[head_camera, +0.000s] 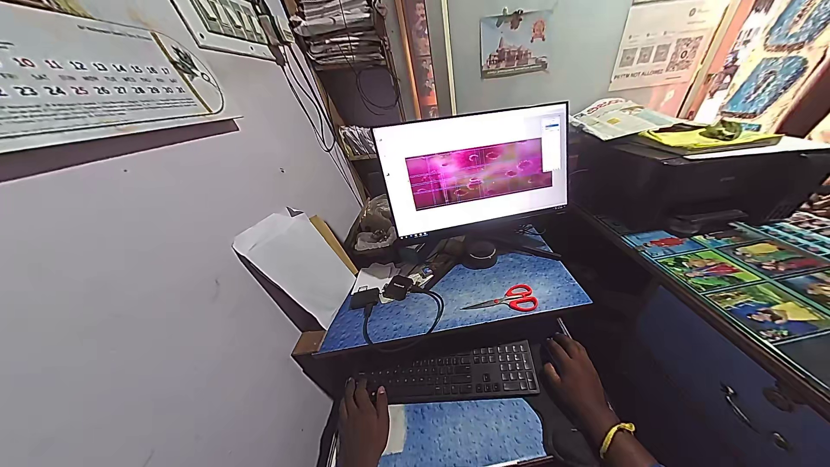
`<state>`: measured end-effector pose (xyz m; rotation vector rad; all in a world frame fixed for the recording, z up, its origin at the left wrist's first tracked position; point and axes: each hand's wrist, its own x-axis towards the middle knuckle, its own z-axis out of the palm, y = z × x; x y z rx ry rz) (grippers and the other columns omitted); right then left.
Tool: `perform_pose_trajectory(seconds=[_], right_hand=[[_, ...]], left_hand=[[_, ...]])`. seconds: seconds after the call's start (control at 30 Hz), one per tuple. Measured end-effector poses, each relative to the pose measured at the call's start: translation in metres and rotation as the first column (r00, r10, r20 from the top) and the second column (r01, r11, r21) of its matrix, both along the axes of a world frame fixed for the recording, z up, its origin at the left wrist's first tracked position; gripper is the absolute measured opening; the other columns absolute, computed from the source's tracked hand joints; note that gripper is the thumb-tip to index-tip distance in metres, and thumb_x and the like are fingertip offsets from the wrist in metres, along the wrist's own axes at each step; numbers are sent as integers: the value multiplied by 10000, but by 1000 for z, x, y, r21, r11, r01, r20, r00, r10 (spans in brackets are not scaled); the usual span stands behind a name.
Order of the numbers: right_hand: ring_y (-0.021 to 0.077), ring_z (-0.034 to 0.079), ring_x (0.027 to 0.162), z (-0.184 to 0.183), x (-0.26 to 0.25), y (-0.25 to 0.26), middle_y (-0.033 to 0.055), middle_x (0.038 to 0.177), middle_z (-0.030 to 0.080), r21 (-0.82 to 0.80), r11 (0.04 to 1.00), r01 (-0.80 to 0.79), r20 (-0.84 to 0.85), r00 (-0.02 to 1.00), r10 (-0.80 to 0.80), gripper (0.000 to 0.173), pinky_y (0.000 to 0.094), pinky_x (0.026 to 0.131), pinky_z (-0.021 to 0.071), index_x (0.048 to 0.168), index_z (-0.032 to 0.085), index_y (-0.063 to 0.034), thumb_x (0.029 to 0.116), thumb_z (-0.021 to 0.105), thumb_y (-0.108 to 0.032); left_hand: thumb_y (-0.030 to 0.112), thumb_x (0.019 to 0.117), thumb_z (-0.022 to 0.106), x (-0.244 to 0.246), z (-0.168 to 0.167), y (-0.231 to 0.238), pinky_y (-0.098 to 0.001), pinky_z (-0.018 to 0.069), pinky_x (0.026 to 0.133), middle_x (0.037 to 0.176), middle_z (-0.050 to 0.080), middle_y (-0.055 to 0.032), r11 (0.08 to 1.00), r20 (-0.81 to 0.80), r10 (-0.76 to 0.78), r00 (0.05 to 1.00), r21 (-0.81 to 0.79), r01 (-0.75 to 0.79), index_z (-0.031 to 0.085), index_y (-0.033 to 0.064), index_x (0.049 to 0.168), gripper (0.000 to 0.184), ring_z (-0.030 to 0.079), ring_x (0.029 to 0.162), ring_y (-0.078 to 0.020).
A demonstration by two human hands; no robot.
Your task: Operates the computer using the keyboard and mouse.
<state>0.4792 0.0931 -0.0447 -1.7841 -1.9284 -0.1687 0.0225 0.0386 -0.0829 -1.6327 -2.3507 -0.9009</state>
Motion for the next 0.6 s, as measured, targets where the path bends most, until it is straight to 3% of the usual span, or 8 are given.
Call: perform_pose_trajectory(seconds=[0.6], right_hand=[[332, 572, 1307, 2, -1, -2, 119, 1416, 613, 17, 1000, -17, 13, 1000, 16, 469, 484, 1069, 480, 1278, 717, -149, 893, 555, -364]], left_hand=[[516, 999, 369, 0, 1, 1, -595, 396, 1114, 1534, 435, -279, 1000, -15, 11, 1000, -25, -12, 572, -20, 1372, 683, 465, 1382, -477]])
